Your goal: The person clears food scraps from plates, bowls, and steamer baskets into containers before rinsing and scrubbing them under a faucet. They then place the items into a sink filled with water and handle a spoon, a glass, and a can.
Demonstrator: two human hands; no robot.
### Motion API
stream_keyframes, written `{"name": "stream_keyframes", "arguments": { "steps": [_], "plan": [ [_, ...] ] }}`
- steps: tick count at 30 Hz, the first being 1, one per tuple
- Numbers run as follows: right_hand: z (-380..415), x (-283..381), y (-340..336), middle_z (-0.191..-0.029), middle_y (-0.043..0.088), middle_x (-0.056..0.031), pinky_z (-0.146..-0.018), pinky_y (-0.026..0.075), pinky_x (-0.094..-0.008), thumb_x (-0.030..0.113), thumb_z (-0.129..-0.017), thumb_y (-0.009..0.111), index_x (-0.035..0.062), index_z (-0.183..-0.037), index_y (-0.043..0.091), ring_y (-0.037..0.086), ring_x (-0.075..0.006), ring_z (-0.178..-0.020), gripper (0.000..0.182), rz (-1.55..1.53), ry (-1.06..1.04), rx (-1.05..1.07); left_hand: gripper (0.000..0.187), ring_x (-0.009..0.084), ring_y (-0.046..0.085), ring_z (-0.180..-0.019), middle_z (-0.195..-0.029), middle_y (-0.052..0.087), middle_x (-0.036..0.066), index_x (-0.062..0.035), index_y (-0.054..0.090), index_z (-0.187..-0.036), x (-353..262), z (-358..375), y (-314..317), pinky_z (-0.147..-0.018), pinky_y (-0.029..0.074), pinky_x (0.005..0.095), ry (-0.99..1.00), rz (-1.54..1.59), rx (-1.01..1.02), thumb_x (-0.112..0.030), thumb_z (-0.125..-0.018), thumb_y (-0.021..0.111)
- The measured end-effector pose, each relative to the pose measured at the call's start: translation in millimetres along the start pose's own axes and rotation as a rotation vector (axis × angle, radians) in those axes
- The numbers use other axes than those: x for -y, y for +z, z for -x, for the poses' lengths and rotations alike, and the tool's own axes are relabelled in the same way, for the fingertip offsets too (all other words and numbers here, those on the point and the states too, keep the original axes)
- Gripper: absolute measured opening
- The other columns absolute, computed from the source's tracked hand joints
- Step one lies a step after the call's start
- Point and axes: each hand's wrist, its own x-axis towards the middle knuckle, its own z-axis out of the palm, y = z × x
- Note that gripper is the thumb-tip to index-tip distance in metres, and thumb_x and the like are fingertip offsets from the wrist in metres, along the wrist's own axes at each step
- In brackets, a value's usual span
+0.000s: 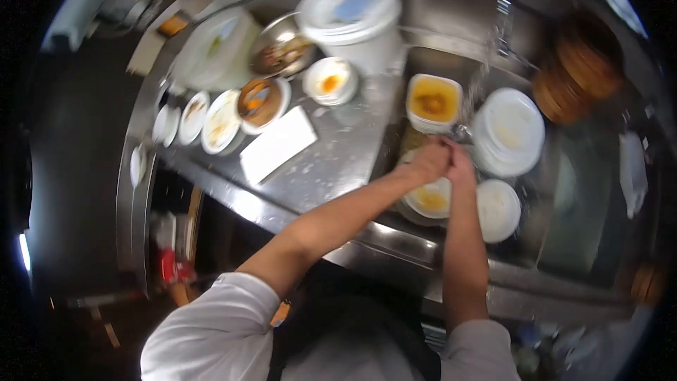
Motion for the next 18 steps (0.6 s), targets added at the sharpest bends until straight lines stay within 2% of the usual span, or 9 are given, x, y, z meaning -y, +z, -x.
{"name": "stream_keyframes", "arguments": {
  "steps": [1,3,4,6,8,11,14,16,18],
  "plan": [
    [-9.4,1.1,-8.1,-0.100,0.065,-0.0117,-0.085,0.051,-0.0370,0.020,-0.088,0.059,0.0026,-0.097,0.061,0.062,-0.0233,-0.091,0.020,0.022,-0.044,-0.008,0.031,0.0398,0.054,-0.108,-0.113,0.056,0.029,0.0086,0.058,-0.102,8.1,3.0,13.4,-0.090,0.047,0.0428,0.036,0.010,-0.136,-0.004,-0.074,0.057],
    [-21.2,11.0,-20.4,-0.097,0.065,-0.0111,-0.082,0.051,-0.0377,0.015,-0.089,0.056,0.0029,-0.097,0.060,0.062,-0.0227,-0.087,0.015,0.033,-0.099,-0.021,0.028,0.0391,0.052,-0.111,-0.118,0.054,0.024,0.0084,0.060,-0.097,-16.3,37.3,-5.6,-0.091,0.046,0.0428,-0.003,0.059,-0.368,-0.001,-0.072,0.058],
    [-25.8,18.6,-24.5,-0.095,0.064,-0.0112,-0.079,0.052,-0.0380,0.012,-0.089,0.055,0.0027,-0.097,0.059,0.062,-0.0222,-0.085,0.013,0.022,-0.102,-0.023,0.028,0.0389,0.051,-0.112,-0.119,0.054,0.022,0.0070,0.061,-0.099,-26.0,54.7,-22.8,-0.091,0.046,0.0428,0.047,0.091,-0.386,-0.001,-0.072,0.058],
    [-81.4,42.2,-92.4,-0.085,0.062,-0.0089,-0.069,0.050,-0.0339,0.012,-0.089,0.054,0.0018,-0.097,0.058,0.059,-0.0185,-0.077,0.013,-0.144,0.070,0.626,0.030,0.0383,0.049,-0.114,-0.121,0.053,0.019,0.0041,0.061,-0.102,-28.4,90.3,-57.4,-0.091,0.046,0.0429,0.157,0.149,-0.421,-0.001,-0.072,0.058],
    [-70.2,57.1,-92.0,-0.078,0.058,-0.0064,-0.057,0.045,-0.0268,0.009,-0.087,0.054,0.0014,-0.095,0.058,0.055,-0.0148,-0.066,0.012,-0.051,0.024,0.293,0.029,0.0379,0.051,-0.110,-0.116,0.056,0.018,0.0009,0.062,-0.102,-6.9,112.2,-73.6,-0.090,0.046,0.0428,0.182,0.261,-0.428,-0.002,-0.073,0.057],
    [-18.2,33.8,0.7,-0.076,0.055,-0.0053,-0.055,0.044,-0.0236,0.004,-0.084,0.055,0.0021,-0.092,0.057,0.054,-0.0137,-0.064,0.009,0.137,-0.348,-0.150,0.027,0.0372,0.055,-0.103,-0.107,0.059,0.017,-0.0015,0.062,-0.101,38.7,147.4,-94.2,-0.087,0.048,0.0414,0.186,0.379,-0.451,-0.003,-0.075,0.057],
    [-44.5,51.2,-45.4,-0.086,0.059,-0.0093,-0.062,0.050,-0.0275,-0.001,-0.081,0.056,0.0001,-0.095,0.056,0.057,-0.0169,-0.070,0.014,0.016,-0.259,-0.063,0.025,0.0347,0.059,-0.096,-0.100,0.062,0.017,-0.0006,0.062,-0.102,96.9,192.4,-112.1,-0.084,0.049,0.0390,0.135,0.425,-0.501,-0.003,-0.078,0.055],
    [-67.1,76.0,-100.4,-0.094,0.061,-0.0108,-0.074,0.052,-0.0325,-0.004,-0.080,0.058,-0.0038,-0.099,0.055,0.058,-0.0180,-0.081,0.019,-0.030,-0.245,0.170,0.024,0.0296,0.062,-0.092,-0.098,0.064,0.015,0.0000,0.061,-0.103,132.7,227.7,-131.4,-0.082,0.050,0.0366,0.033,0.526,-0.551,-0.002,-0.081,0.054],
    [-36.8,59.2,-19.7,-0.086,0.060,-0.0062,-0.075,0.050,-0.0312,-0.001,-0.083,0.056,-0.0007,-0.106,0.056,0.058,-0.0204,-0.076,0.023,-0.153,-0.374,-0.216,0.023,0.0249,0.063,-0.090,-0.099,0.065,0.014,-0.0003,0.062,-0.104,172.0,262.9,-149.4,-0.081,0.050,0.0340,-0.101,0.611,-0.656,-0.001,-0.083,0.052]
  ]
}}
